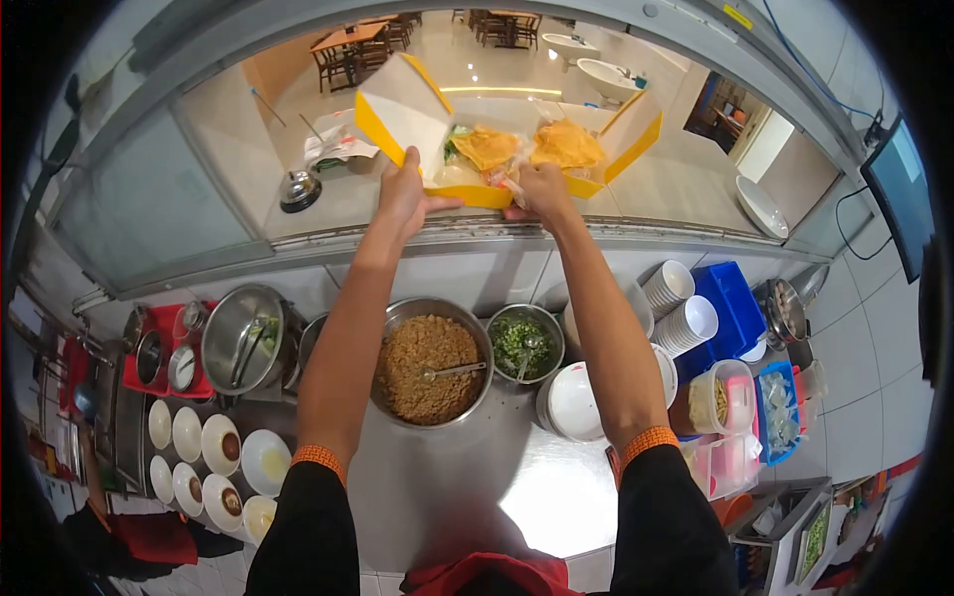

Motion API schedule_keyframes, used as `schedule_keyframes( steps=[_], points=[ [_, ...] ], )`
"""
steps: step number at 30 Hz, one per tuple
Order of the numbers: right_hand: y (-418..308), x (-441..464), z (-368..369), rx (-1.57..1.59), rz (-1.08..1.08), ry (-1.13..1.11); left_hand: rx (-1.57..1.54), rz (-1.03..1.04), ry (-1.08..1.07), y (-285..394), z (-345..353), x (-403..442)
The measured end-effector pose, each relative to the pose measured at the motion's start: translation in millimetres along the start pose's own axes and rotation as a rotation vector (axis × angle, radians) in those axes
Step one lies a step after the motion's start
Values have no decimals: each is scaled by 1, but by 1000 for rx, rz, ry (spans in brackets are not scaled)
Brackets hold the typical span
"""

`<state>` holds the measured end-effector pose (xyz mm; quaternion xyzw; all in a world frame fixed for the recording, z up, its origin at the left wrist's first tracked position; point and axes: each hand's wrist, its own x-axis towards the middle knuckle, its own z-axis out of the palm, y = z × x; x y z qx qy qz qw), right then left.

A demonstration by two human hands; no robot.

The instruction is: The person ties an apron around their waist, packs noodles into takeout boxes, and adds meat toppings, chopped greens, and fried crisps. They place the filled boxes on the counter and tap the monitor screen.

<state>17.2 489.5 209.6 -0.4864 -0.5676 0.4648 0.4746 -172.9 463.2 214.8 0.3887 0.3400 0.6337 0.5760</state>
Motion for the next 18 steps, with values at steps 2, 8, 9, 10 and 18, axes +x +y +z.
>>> schedule_keyframes(
  steps=[2,8,9,10,18],
  points=[
    [7,-5,-8,-5,-41,97,-11,-9,48,-8,0,22],
    [53,-9,-71,-625,-494,1264,6,-60,-13,-17,12,37],
    [29,-17,-77,-352,-293,981,12,-52,23,-16,16,38],
    [12,-20,-85,-86,-107,690,14,-37,53,-15,21,40],
    [22,21,-119,-188,-106,594,-51,33,50,-26,34,30]
  ],
)
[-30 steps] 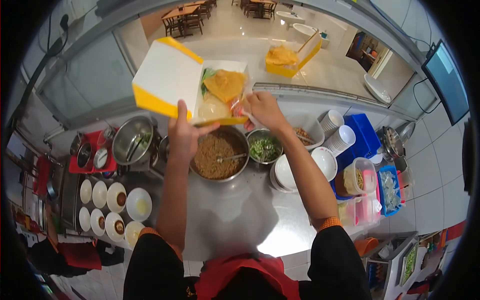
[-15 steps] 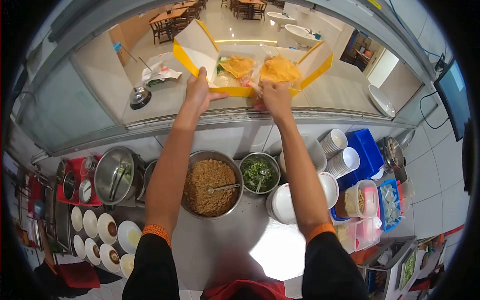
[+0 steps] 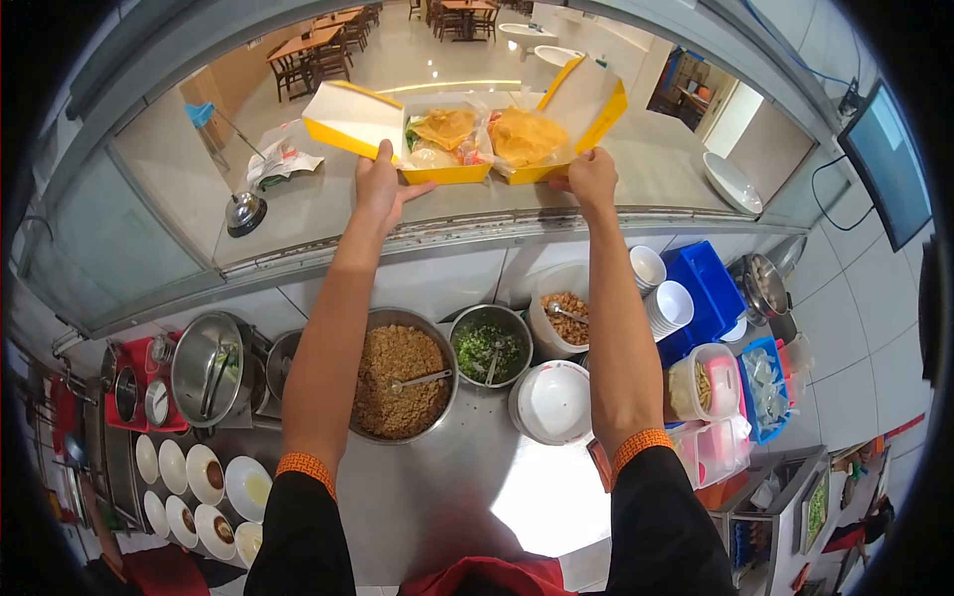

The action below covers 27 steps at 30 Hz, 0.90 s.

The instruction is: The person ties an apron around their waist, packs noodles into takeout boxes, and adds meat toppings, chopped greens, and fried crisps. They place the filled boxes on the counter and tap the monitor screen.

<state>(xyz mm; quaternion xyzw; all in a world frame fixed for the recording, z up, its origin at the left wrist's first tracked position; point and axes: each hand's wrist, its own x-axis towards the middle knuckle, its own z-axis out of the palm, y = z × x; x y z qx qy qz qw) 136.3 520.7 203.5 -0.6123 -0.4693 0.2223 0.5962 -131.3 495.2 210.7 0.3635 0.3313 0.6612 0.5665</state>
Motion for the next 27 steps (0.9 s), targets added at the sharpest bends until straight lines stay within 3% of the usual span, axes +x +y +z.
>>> schedule_keyframes(
  steps=[1,3,4,5,6,7,8,9,10,12,15,16,18,21,23,25,26,27],
  points=[
    [3,-1,0,30,12,-69,68,9,60,0,-2,-4],
    [39,19,0,27,-72,-268,239,392,212,-2,-21,-22],
    [32,16,-10,-202,-158,-442,913,951,284,-11,-65,-14],
    [72,28,-1,-1,-201,-310,412,810,338,19,-65,-36],
    [28,-10,-26,169,-34,-216,501,896,514,42,-80,-54],
    [20,-20,-44,148,-40,-135,706,1234,673,77,-73,-88],
    [21,-12,-69,117,-50,-65,760,1350,708,107,-145,-70],
    [29,-1,-92,42,-174,42,1233,1453,1127,139,-174,-78],
    [30,7,-111,-28,-294,129,1448,1165,1394,162,-185,-89],
    [1,11,-182,-281,-552,325,1439,863,1384,197,-204,-91],
    [-39,42,-285,-576,-737,469,1033,911,860,202,-323,-7],
    [-56,50,-317,-718,-708,497,1025,924,860,205,-327,-5],
    [-84,69,-369,-987,-872,692,1260,662,1112,207,-321,0],
    [-127,96,-431,-1030,-866,674,1012,680,970,222,-317,-1],
    [-146,119,-456,-1088,-894,649,1114,767,946,228,-356,14],
    [-159,136,-462,-1103,-858,646,614,843,750,216,-370,16],
    [-172,149,-466,-1127,-817,633,578,856,742,211,-357,35],
    [-171,160,-469,-1073,-871,626,771,794,832,213,-349,50]
  ],
)
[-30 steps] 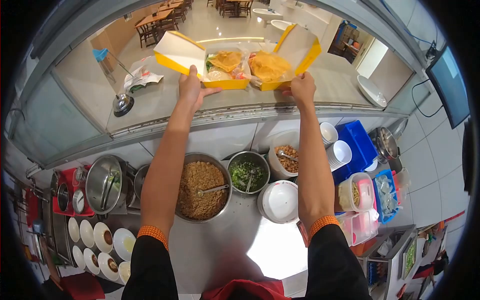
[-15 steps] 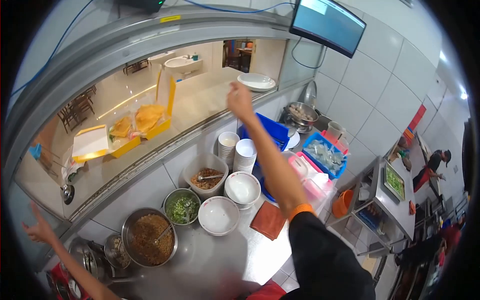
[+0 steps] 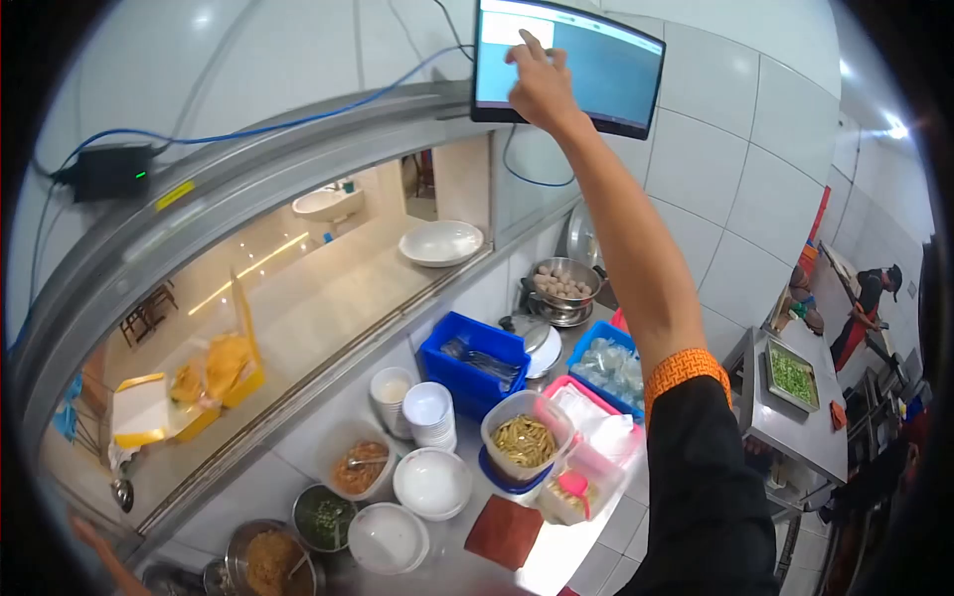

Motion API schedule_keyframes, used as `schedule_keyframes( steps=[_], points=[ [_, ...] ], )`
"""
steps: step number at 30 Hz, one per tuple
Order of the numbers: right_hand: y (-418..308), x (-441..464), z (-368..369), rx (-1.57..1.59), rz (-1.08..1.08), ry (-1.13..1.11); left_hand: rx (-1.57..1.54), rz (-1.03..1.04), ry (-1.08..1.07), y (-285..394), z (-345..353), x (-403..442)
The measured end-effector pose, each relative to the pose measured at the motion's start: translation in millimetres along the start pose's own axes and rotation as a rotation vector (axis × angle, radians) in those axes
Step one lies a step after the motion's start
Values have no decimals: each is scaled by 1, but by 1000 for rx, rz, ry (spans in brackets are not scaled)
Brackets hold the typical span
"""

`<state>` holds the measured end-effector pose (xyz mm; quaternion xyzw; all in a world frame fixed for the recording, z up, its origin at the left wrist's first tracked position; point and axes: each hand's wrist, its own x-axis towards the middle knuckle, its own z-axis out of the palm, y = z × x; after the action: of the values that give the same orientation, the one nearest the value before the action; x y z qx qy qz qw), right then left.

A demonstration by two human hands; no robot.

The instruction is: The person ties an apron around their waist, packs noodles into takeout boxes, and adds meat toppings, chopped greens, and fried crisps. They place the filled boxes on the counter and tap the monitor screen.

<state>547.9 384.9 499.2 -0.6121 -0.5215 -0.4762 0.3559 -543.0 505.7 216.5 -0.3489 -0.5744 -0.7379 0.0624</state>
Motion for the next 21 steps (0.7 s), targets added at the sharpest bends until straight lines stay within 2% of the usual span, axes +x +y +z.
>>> schedule_keyframes(
  steps=[1,4,6,7,8,10,12,13,14,15,16,17,18,19,21],
  points=[
    [7,3,8,-19,-51,66,224,10,-8,-1,7,2],
    [8,-6,12,-18,-70,76,902,28,-28,-11,16,-21],
    [3,-33,7,123,-289,212,937,-117,-151,37,38,-62],
    [4,-52,7,244,-381,139,956,-188,-215,88,52,-99],
    [6,-76,10,368,-432,41,960,-187,-213,84,60,-100],
    [9,-127,10,433,-293,-340,1200,185,-193,59,74,-96],
    [27,-170,46,482,-138,-459,1445,578,-185,33,67,-100],
    [43,-190,71,510,-130,-481,1271,781,-73,34,68,-111],
    [61,-205,101,572,-17,-629,1082,973,31,41,76,-120],
    [67,-214,120,629,93,-774,1046,873,-43,61,80,-137],
    [61,-216,128,653,97,-786,1004,769,-107,98,86,-167],
    [53,-215,134,909,466,-944,1025,778,-105,126,94,-192],
    [45,-216,140,1150,855,-1081,902,752,-97,150,102,-215],
    [35,-219,147,1166,866,-1083,773,730,-92,164,112,-228],
    [7,-223,164,1330,1213,-821,767,713,-112,174,126,-237]
  ],
)
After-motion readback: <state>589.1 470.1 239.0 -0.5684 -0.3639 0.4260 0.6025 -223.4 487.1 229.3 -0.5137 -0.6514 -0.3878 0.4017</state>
